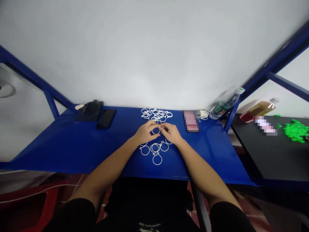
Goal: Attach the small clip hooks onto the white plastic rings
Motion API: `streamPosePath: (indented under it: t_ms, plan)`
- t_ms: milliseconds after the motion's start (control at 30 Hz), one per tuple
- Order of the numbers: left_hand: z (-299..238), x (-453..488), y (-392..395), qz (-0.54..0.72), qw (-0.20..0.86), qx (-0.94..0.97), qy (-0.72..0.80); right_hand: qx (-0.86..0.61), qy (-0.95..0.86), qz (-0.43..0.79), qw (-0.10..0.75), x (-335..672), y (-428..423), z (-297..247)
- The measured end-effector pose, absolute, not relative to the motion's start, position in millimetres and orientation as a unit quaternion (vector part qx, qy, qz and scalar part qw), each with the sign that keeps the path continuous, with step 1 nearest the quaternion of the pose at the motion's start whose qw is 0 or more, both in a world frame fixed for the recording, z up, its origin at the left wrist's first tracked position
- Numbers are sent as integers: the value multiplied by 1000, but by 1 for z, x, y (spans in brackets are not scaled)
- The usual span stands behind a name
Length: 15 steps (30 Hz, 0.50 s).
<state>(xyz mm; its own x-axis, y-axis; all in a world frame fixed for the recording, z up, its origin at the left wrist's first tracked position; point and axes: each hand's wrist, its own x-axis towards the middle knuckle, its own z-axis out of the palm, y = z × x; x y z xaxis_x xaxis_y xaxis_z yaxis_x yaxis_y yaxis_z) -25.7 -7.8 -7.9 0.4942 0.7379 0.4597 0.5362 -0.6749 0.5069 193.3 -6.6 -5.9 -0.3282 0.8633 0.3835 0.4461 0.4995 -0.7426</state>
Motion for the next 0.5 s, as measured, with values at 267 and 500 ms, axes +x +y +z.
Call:
streamPosePath:
  t_ms: [267, 500]
  plan:
    - [-7, -21, -9, 330, 164, 861, 350, -419, -758, 293, 405, 194, -6, -6]
    - [-4, -22, -12, 330, 181, 843, 385, -401, -771, 295, 397, 194, -8, -5]
